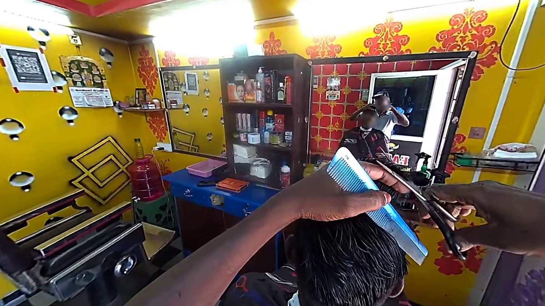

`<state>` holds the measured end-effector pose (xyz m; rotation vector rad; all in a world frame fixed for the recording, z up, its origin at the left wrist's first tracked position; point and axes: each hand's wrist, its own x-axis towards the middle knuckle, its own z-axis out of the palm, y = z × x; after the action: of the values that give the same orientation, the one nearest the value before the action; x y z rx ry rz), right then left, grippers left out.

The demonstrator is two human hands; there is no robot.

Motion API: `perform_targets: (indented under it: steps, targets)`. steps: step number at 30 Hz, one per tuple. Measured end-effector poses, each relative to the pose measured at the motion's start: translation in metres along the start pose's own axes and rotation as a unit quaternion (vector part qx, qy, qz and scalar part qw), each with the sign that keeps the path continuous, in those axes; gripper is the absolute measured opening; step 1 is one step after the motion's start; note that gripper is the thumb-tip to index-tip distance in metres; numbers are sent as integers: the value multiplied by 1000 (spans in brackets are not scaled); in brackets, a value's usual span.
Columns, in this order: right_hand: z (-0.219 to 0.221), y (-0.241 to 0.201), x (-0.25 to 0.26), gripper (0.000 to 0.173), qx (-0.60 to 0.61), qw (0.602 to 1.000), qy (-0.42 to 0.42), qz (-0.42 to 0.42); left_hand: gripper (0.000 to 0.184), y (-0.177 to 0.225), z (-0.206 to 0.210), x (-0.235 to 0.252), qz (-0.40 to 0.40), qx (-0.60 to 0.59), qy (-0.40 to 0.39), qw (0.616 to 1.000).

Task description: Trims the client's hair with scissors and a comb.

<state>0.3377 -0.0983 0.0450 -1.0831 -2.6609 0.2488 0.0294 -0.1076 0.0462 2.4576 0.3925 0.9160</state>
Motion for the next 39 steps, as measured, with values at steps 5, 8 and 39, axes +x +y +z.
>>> perform_targets:
  steps: [5,8,39]
  targets:
    - [1,17,-7,33,22,999,22,9,27,-2,0,-1,-3,-13,-9,1000]
    - [22,34,-5,33,188,981,43,5,27,-2,1,-1,0,-5,-6,1000]
    - [86,26,22,28,383,901,156,-128,46,1,-63,-65,72,-68,62,993]
